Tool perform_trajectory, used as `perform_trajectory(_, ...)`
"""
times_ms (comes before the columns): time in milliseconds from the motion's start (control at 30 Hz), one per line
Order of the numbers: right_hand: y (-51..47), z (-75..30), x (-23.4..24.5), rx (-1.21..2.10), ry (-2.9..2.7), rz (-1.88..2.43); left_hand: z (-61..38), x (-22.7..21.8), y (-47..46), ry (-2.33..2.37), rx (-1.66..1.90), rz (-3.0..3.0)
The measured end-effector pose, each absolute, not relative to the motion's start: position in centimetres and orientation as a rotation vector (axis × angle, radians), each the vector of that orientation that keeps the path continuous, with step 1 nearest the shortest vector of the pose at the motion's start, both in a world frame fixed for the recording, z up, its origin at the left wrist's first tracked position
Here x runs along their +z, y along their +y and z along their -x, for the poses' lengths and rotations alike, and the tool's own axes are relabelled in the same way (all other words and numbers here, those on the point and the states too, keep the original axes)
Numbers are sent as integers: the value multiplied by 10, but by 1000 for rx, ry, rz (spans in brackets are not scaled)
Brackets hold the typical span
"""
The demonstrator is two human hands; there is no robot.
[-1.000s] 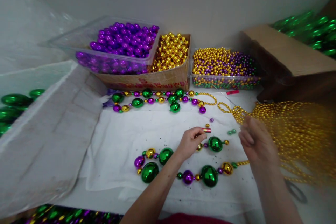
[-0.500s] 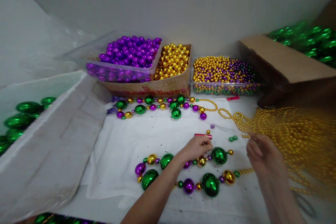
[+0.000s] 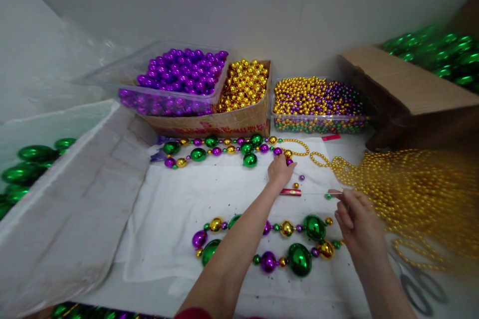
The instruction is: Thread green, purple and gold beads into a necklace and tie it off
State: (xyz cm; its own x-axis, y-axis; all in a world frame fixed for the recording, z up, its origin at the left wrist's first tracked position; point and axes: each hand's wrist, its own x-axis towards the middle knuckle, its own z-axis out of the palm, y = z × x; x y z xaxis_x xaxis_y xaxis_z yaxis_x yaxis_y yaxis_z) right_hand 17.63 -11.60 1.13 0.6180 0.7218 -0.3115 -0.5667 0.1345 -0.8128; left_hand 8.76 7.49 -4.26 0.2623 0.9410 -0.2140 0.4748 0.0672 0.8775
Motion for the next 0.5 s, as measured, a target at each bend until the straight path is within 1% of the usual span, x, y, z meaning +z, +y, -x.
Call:
perform_trajectory(200, -126, -184, 21, 781, -235, 1209, -50, -20, 55, 1025, 463, -1101)
perform_trajectory(333, -125, -174, 44, 618, -376, 1291, -26, -9, 30, 816, 482, -507)
perform_trajectory(400, -122, -164, 54, 539, -440, 1351, -22, -8, 20, 778, 503, -258)
perform_trajectory(500, -121, -152, 60, 411, -505, 1439, -21, -9, 12, 782, 532, -132)
